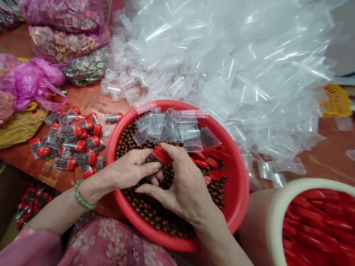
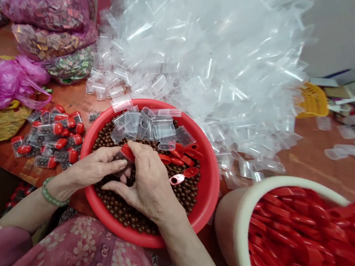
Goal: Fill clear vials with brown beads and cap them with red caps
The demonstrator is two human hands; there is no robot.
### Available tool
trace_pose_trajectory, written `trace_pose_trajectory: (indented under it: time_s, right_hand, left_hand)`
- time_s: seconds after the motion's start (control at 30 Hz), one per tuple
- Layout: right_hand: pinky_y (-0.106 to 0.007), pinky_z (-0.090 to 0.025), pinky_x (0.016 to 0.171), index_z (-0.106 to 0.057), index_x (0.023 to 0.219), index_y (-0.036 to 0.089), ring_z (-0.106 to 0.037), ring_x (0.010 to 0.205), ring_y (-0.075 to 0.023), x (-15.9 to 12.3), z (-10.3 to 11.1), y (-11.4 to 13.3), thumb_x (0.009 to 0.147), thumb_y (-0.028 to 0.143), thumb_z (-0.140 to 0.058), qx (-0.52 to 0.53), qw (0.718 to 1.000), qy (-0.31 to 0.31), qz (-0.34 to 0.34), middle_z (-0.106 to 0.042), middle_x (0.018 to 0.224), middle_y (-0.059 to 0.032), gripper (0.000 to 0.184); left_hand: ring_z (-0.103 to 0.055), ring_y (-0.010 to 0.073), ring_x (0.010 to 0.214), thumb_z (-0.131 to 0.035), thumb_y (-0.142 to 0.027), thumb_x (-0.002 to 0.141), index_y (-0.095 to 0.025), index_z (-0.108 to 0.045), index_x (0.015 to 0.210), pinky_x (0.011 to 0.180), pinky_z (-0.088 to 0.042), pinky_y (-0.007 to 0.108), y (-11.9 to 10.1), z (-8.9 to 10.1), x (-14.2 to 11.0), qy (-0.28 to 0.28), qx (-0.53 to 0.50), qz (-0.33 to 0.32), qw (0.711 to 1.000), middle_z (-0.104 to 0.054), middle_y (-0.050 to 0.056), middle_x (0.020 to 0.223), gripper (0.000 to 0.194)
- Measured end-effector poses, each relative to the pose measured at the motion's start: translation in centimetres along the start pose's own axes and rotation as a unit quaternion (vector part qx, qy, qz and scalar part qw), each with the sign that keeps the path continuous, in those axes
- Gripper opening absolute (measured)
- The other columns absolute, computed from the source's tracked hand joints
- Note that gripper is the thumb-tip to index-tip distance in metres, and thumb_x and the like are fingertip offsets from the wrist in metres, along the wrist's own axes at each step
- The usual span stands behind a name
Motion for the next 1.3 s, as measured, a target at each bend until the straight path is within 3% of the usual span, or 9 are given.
trace_pose_trajectory:
  time_s: [0.17, 0.27, 0.57, 0.73, 0.87, 0.97, 1.1, 1.3]
  right_hand:
    - [-0.046, -0.053, 0.079, -0.041, 0.133, 0.010, -0.063, 0.093, -0.0311, 0.0, -0.5, 1.1, 0.081, 0.036, -0.059, -0.131, 0.989, -0.042, 0.052, -0.064, 0.104, -0.0186, 0.060]
    - [-0.042, -0.053, 0.075, -0.045, 0.128, 0.006, -0.064, 0.089, -0.0298, 0.1, -0.5, 1.7, 0.080, 0.038, -0.059, -0.175, 0.978, -0.064, 0.093, -0.066, 0.100, -0.0194, 0.059]
    - [-0.035, -0.053, 0.071, -0.052, 0.117, 0.005, -0.066, 0.079, -0.0258, 0.0, -0.5, 2.2, 0.078, 0.043, -0.062, -0.216, 0.963, -0.085, 0.135, -0.070, 0.088, -0.0175, 0.055]
    - [-0.037, -0.055, 0.072, -0.048, 0.124, 0.006, -0.066, 0.085, -0.0271, 0.2, -0.7, 2.2, 0.081, 0.041, -0.060, -0.192, 0.972, -0.067, 0.117, -0.069, 0.093, -0.0175, 0.057]
    - [-0.042, -0.056, 0.080, -0.039, 0.134, 0.005, -0.063, 0.102, -0.0312, 0.3, -1.5, 1.6, 0.083, 0.041, -0.058, -0.156, 0.987, -0.013, 0.044, -0.063, 0.112, -0.0221, 0.065]
    - [-0.044, -0.056, 0.075, -0.040, 0.135, 0.007, -0.063, 0.095, -0.0313, 0.2, -1.5, 1.4, 0.083, 0.042, -0.059, -0.155, 0.988, -0.023, 0.008, -0.064, 0.107, -0.0201, 0.066]
    - [-0.043, -0.055, 0.076, -0.044, 0.131, 0.008, -0.063, 0.092, -0.0295, 0.1, -1.5, 1.4, 0.080, 0.036, -0.060, -0.123, 0.991, -0.046, 0.028, -0.065, 0.102, -0.0182, 0.060]
    - [-0.041, -0.056, 0.073, -0.043, 0.134, 0.013, -0.065, 0.091, -0.0289, 0.0, -1.5, 1.7, 0.080, 0.038, -0.060, -0.130, 0.986, -0.053, 0.094, -0.066, 0.102, -0.0152, 0.063]
  left_hand:
    - [-0.055, 0.0107, 0.072, -0.073, -0.044, 0.074, -0.013, -0.057, 0.084, 0.072, -0.046, 0.025, 0.0, -0.2, 0.1, -0.001, -0.055, -0.020, 0.998, -0.058, 0.001, 0.076, 0.037]
    - [-0.053, 0.0103, 0.071, -0.077, -0.043, 0.071, -0.012, -0.058, 0.081, 0.071, -0.045, 0.024, -0.1, -0.2, 0.1, 0.000, -0.073, -0.022, 0.997, -0.057, 0.000, 0.075, 0.038]
    - [-0.053, 0.0110, 0.070, -0.081, -0.048, 0.065, -0.012, -0.058, 0.074, 0.069, -0.045, 0.025, 0.2, -0.2, 0.2, 0.013, -0.088, -0.010, 0.996, -0.057, 0.000, 0.072, 0.044]
    - [-0.053, 0.0087, 0.066, -0.083, -0.046, 0.063, -0.012, -0.058, 0.077, 0.065, -0.044, 0.023, 0.0, -0.1, 0.1, 0.000, -0.103, -0.017, 0.994, -0.058, -0.001, 0.072, 0.044]
    - [-0.054, 0.0082, 0.060, -0.080, -0.051, 0.065, -0.012, -0.058, 0.079, 0.059, -0.043, 0.021, -0.2, 0.1, 0.0, -0.020, -0.127, -0.028, 0.991, -0.058, -0.002, 0.068, 0.047]
    - [-0.055, 0.0080, 0.059, -0.081, -0.050, 0.063, -0.012, -0.058, 0.075, 0.059, -0.043, 0.021, -0.3, 0.0, 0.0, -0.016, -0.132, -0.028, 0.991, -0.058, -0.002, 0.066, 0.046]
    - [-0.056, 0.0075, 0.062, -0.083, -0.047, 0.062, -0.011, -0.059, 0.076, 0.063, -0.044, 0.021, -0.3, -0.1, 0.0, -0.011, -0.122, -0.044, 0.991, -0.059, -0.002, 0.068, 0.045]
    - [-0.055, 0.0071, 0.054, -0.082, -0.054, 0.060, -0.012, -0.056, 0.076, 0.055, -0.043, 0.020, 0.5, -0.3, 0.1, 0.004, -0.147, -0.028, 0.989, -0.059, -0.003, 0.061, 0.052]
Point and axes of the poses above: each hand's wrist, its own x-axis towards the middle knuckle, its own z-axis out of the back of the hand, y = z × x, the point moved 7 cm from there along x, towards the middle knuckle
